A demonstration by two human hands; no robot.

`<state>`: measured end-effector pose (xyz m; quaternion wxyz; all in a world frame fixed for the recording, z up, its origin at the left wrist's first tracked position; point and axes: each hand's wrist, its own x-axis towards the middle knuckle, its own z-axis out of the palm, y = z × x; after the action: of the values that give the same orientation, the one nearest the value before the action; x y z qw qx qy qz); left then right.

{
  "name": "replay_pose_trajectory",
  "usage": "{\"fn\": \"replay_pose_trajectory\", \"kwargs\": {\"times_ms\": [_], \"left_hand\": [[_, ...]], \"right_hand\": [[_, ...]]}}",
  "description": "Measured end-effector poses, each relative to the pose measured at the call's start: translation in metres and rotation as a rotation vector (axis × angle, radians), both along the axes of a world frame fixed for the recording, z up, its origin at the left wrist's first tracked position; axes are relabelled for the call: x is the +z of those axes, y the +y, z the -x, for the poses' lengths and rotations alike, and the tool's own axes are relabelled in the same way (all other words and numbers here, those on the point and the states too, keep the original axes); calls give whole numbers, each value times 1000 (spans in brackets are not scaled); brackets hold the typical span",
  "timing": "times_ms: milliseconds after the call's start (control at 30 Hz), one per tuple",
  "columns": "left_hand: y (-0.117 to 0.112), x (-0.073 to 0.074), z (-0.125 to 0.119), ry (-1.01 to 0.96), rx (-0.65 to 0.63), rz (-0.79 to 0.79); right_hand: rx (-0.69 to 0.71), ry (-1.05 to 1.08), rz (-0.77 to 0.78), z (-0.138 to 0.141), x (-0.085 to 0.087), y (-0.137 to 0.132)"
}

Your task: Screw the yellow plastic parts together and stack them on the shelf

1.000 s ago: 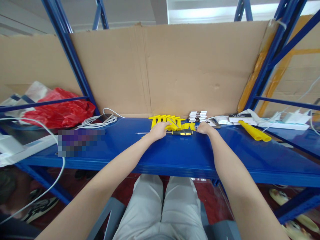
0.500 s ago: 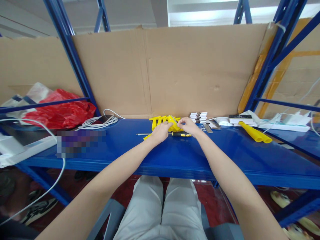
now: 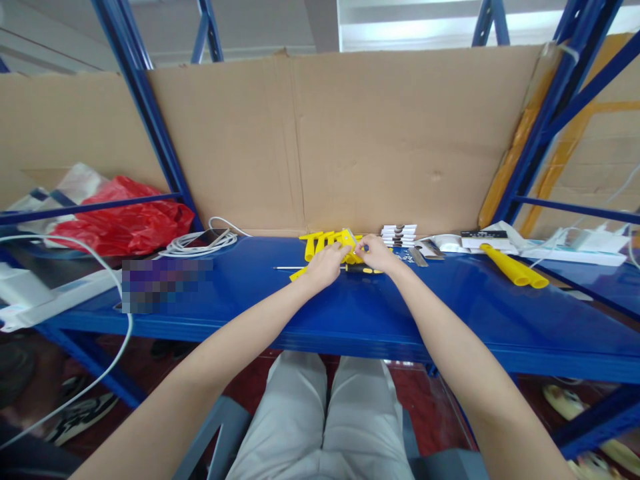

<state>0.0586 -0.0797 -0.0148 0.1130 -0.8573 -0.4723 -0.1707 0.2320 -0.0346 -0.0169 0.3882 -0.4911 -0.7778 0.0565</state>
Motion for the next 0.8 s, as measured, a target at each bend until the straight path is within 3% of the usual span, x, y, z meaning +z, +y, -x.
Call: {"fn": "replay_pose_trajectory", "kwargs": {"times_ms": [100, 367, 533, 800], "left_hand": [[3, -1, 0, -15, -11, 14], [13, -6, 2, -54, -24, 11], [14, -6, 4, -37, -44, 2], [20, -8, 4, -153, -74, -13]], "right_hand": [[2, 67, 42, -1, -4, 3], [-64, 509, 247, 4, -10, -1], [-45, 527, 352, 7, -7, -4], [-15, 522, 328, 0, -1, -4]]}}
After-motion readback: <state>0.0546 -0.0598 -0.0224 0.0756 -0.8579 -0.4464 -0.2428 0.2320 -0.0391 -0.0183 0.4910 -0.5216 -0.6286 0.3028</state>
